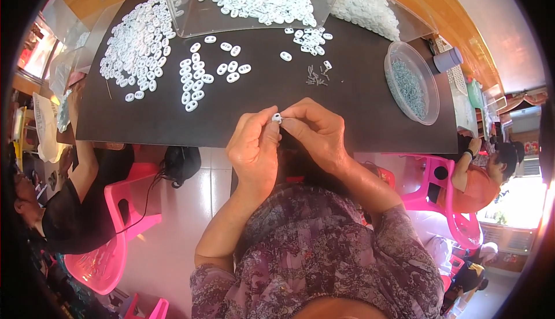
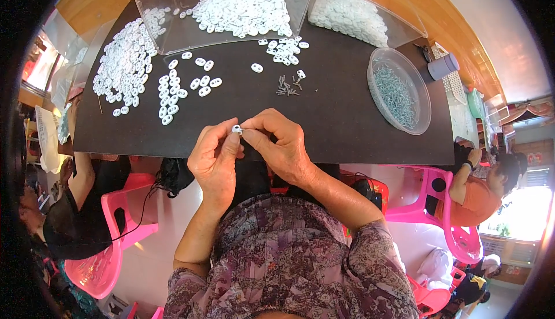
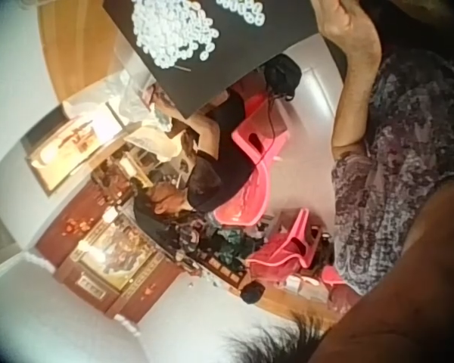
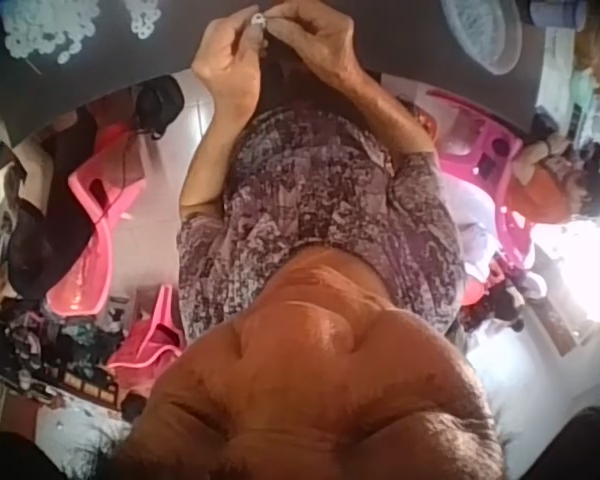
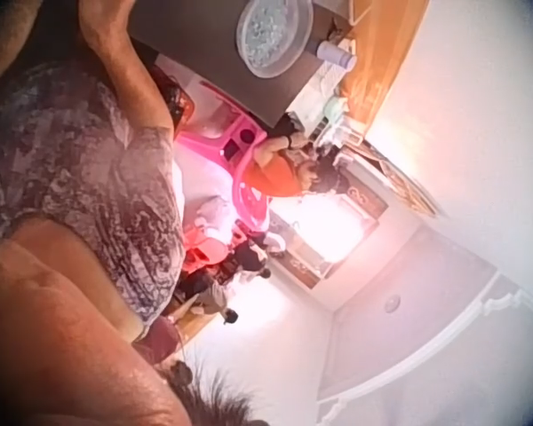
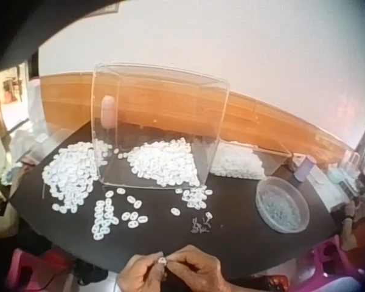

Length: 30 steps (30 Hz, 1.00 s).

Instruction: Assembling small plastic components by inserting metal pins into pre-drilled holes.

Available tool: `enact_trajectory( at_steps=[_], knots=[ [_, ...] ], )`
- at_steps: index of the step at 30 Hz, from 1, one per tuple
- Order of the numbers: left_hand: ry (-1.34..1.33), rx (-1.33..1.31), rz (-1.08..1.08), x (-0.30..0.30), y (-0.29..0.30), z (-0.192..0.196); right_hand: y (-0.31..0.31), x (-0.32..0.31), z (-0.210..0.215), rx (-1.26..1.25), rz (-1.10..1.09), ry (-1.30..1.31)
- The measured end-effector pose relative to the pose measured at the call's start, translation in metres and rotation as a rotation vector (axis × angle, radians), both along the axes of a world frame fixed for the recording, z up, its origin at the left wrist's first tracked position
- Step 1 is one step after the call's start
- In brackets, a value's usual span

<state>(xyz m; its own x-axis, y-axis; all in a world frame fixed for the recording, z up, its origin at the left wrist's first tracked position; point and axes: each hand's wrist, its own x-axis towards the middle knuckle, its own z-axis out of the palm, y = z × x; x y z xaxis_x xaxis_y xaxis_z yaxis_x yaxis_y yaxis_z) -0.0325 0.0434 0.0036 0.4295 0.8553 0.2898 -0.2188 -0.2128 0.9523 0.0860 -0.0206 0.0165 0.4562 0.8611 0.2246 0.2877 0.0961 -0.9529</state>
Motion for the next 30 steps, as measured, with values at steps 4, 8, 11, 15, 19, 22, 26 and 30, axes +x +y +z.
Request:
enact_trajectory(
  at_steps=[4,8,11,15,19,22,26,30],
  knots=[
    [0.01,0.002,0.0,-0.0006,-0.0004,-0.0006,0.0003,0.0004,-0.0007,0.029,-0.005,0.003],
    [0.011,0.014,-0.001,-0.0007,-0.001,-0.0009,-0.0009,0.0027,-0.0003,0.003,0.013,-0.04],
    [0.033,0.05,0.0,-0.0018,-0.0018,-0.0012,-0.0012,0.002,0.0053,-0.022,0.018,-0.055],
    [-0.061,-0.044,-0.058,-0.0038,0.0002,-0.0025,0.0008,0.0016,0.005,0.051,0.021,-0.127],
    [-0.139,-0.163,-0.097,-0.0053,0.0008,-0.0022,0.0029,-0.0014,0.0065,0.112,0.009,-0.164],
    [-0.121,-0.117,-0.078,-0.0053,0.0005,-0.0006,0.0032,-0.0013,0.005,0.127,0.002,-0.173],
    [-0.044,0.051,-0.022,-0.0043,0.0014,-0.0017,0.0015,-0.0007,0.0074,0.094,0.013,-0.174],
    [0.054,0.27,0.051,-0.0041,0.0024,-0.0037,0.0017,0.0027,0.0076,0.11,0.05,-0.285]
  ],
)
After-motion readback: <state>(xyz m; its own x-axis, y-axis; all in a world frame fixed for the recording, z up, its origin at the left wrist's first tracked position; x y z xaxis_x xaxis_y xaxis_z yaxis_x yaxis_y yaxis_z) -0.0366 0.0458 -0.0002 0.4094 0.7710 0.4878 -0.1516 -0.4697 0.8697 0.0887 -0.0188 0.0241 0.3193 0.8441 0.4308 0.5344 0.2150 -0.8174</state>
